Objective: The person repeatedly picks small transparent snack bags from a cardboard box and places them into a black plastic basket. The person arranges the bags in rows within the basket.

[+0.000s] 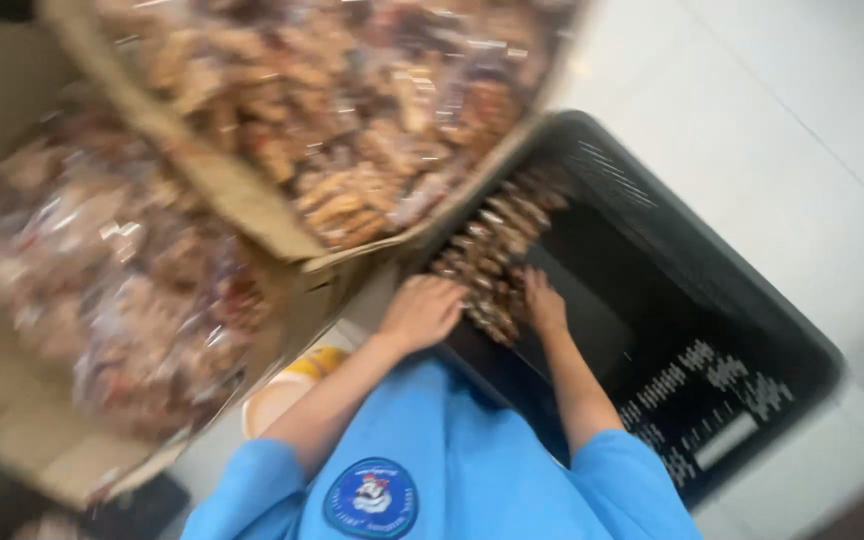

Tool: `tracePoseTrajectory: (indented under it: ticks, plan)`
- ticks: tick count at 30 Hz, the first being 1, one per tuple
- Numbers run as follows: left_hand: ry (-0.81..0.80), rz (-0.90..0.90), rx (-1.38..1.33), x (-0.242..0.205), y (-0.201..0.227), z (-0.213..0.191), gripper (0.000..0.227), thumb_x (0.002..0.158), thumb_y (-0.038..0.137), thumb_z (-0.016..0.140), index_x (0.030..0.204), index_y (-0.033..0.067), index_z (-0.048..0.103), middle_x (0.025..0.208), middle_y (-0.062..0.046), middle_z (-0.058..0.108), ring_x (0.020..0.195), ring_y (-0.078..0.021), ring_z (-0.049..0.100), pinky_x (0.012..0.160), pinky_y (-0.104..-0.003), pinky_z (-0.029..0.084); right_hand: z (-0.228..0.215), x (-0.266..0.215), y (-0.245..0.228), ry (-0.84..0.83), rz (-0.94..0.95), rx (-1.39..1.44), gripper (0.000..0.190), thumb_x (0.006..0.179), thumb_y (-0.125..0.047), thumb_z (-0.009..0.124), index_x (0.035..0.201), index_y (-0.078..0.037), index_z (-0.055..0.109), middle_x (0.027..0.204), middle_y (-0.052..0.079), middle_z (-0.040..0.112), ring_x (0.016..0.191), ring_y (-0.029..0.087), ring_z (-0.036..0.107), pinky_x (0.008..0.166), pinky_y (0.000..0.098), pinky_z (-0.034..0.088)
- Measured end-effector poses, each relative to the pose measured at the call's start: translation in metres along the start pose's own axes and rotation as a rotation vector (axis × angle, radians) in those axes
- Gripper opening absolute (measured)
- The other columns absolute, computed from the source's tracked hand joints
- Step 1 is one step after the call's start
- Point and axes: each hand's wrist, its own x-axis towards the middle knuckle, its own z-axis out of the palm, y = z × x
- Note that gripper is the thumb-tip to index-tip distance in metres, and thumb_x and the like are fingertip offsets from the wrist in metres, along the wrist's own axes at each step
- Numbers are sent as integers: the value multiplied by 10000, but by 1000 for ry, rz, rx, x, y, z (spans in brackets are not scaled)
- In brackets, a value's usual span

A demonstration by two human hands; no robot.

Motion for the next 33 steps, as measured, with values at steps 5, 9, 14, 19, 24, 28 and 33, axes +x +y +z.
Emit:
tracePoseTrajectory:
  ticks: [5,9,14,19,24,28,33]
  plan:
    - [198,2,-4,-4,0,-2,203,842,241,507,914,117,650,808,-73,632,807,-244,632,753,-377,479,-7,2,-24,69,-73,-29,798,799,-427,621,1412,-44,284,1298,223,476,907,403,657,706,489,556]
    - [228,29,-3,-3,0,1,203,832,248,501,891,120,647,737,-58,610,743,-224,625,721,-352,481,-15,-12,-13,-35,-115,54,866,828,-655,469,1430,-81,228,1305,204,436,1034,472,577,799,540,527]
    - [238,24,24,-3,0,4,201,825,254,498,878,124,642,725,-53,598,730,-221,613,701,-346,471,-18,-10,-19,-115,-68,210,773,886,-542,475,1439,-128,129,1409,180,273,1206,476,437,942,557,472]
    - [181,3,-130,8,23,-34,213,791,180,533,965,116,638,780,-76,604,731,-266,630,660,-354,508,14,19,-8,-105,-13,146,802,870,-623,416,1449,-180,80,1415,148,228,1229,435,434,972,513,479]
    - [528,197,-5,29,10,-146,166,919,283,504,948,150,600,786,-14,582,743,-199,624,658,-285,526,-9,23,-21,-294,107,-99,1002,782,-527,658,1510,-155,78,1485,250,220,1381,468,171,1045,708,51]
    - [217,-166,932,69,-77,-273,278,938,38,292,831,128,532,538,48,426,325,-5,343,215,-165,225,-115,22,-49,-490,355,4,862,726,-587,647,1445,-282,281,1537,182,120,1422,328,133,1090,649,51]
    - [103,-214,413,87,-227,-264,750,685,-13,642,1384,50,376,1421,-143,379,1327,-280,286,1024,-561,206,-359,-69,-158,-231,-112,395,463,943,-410,397,812,-126,738,836,21,748,809,137,703,897,310,498]
